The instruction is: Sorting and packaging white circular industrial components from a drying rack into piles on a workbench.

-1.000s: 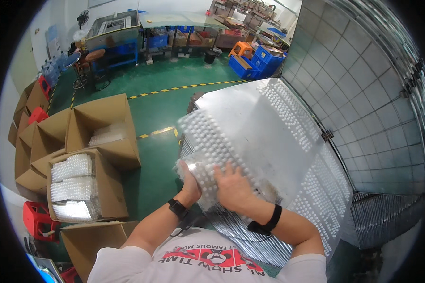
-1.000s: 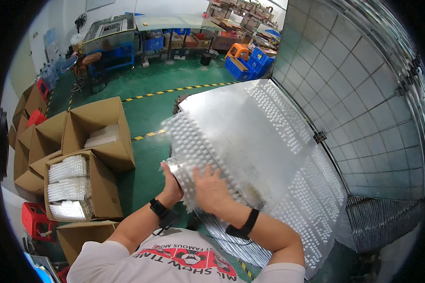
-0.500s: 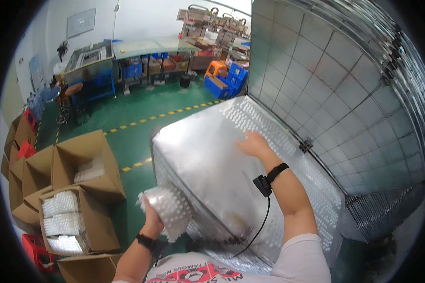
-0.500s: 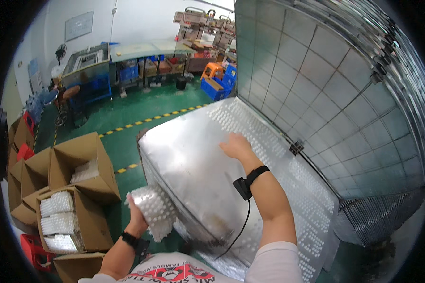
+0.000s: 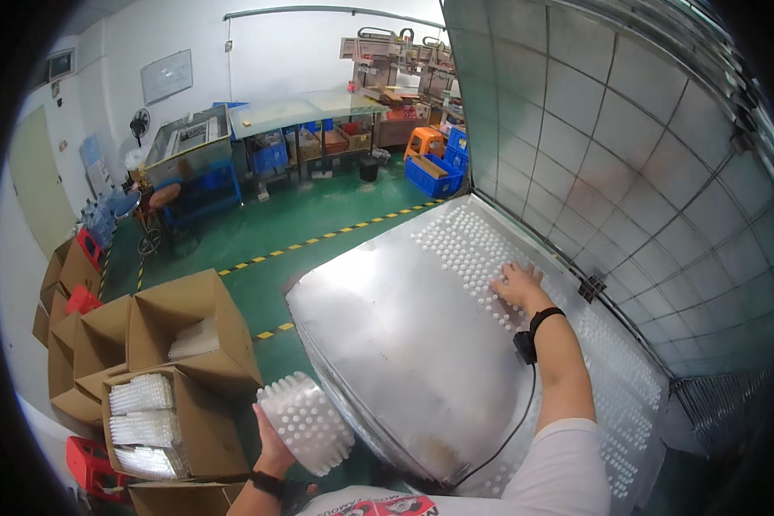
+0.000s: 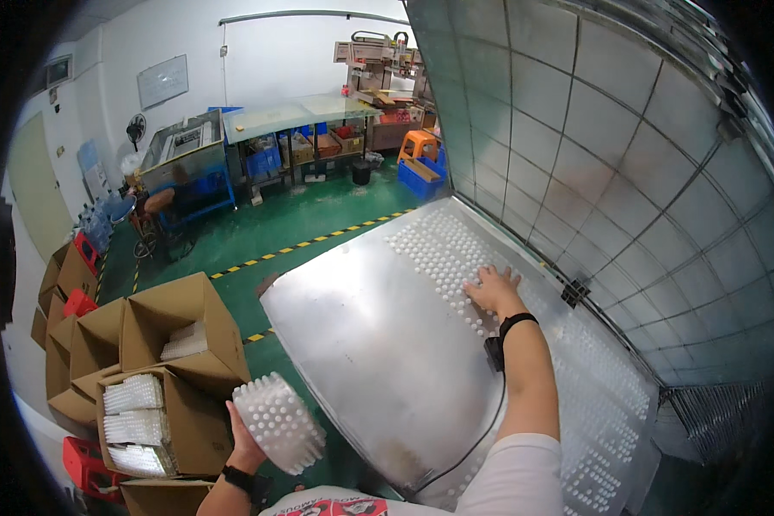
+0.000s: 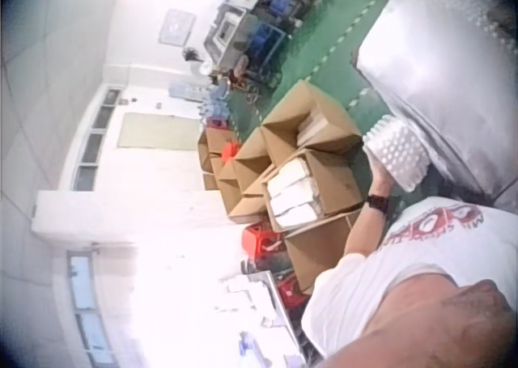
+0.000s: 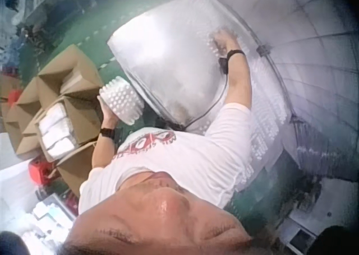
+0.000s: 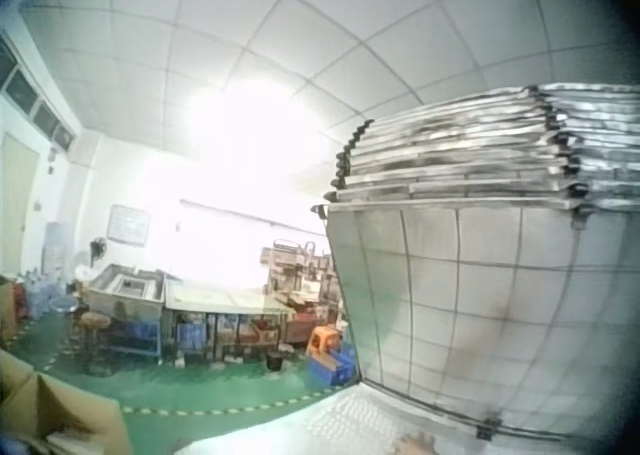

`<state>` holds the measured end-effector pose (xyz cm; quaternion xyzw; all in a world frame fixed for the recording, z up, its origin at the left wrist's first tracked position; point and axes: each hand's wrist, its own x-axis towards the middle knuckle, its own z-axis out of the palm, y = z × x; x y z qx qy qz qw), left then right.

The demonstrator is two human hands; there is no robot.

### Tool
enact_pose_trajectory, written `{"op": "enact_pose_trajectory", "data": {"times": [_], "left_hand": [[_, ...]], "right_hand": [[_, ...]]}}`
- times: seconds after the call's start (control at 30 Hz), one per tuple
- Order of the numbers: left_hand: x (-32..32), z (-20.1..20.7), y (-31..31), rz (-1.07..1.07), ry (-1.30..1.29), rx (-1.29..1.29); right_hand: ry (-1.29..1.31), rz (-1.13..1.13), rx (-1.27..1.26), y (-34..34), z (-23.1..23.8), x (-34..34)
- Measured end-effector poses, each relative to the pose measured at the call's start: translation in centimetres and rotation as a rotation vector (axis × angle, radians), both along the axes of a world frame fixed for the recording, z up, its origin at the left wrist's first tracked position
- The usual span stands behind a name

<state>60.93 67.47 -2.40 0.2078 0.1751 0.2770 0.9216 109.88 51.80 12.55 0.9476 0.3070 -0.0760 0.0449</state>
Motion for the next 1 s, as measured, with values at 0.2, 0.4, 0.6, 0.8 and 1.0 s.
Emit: {"op": "enact_pose_trajectory", "data": {"times": [0.2,0.4,0.6,0.8,1.0], "left_hand": [[1.6,-2.2,0.2,-0.107,-0.023,0.046],[3.5,-2.0,-0.9,-0.205,0.041,0.105],[3.2,-5.0,-0.3,-0.185,0.156,0.086],[2.3,-2.0,-0.8,-0.283,0.027,-0.061],[1.9,-6.6,-2.6,-0.209,0.073,0.034]], "right_hand": [[0.032,0.170,0.018,1.9,-1.7,-11.5],[0.027,0.352,-0.025,4.4,-0.6,-28.6],[0.106,0.299,-0.178,5.0,0.9,-34.8],[-0.210,0.403,-0.165,0.6,-2.0,-33.1],[0.111,0.441,-0.252,1.6,-2.4,-42.4]]}}
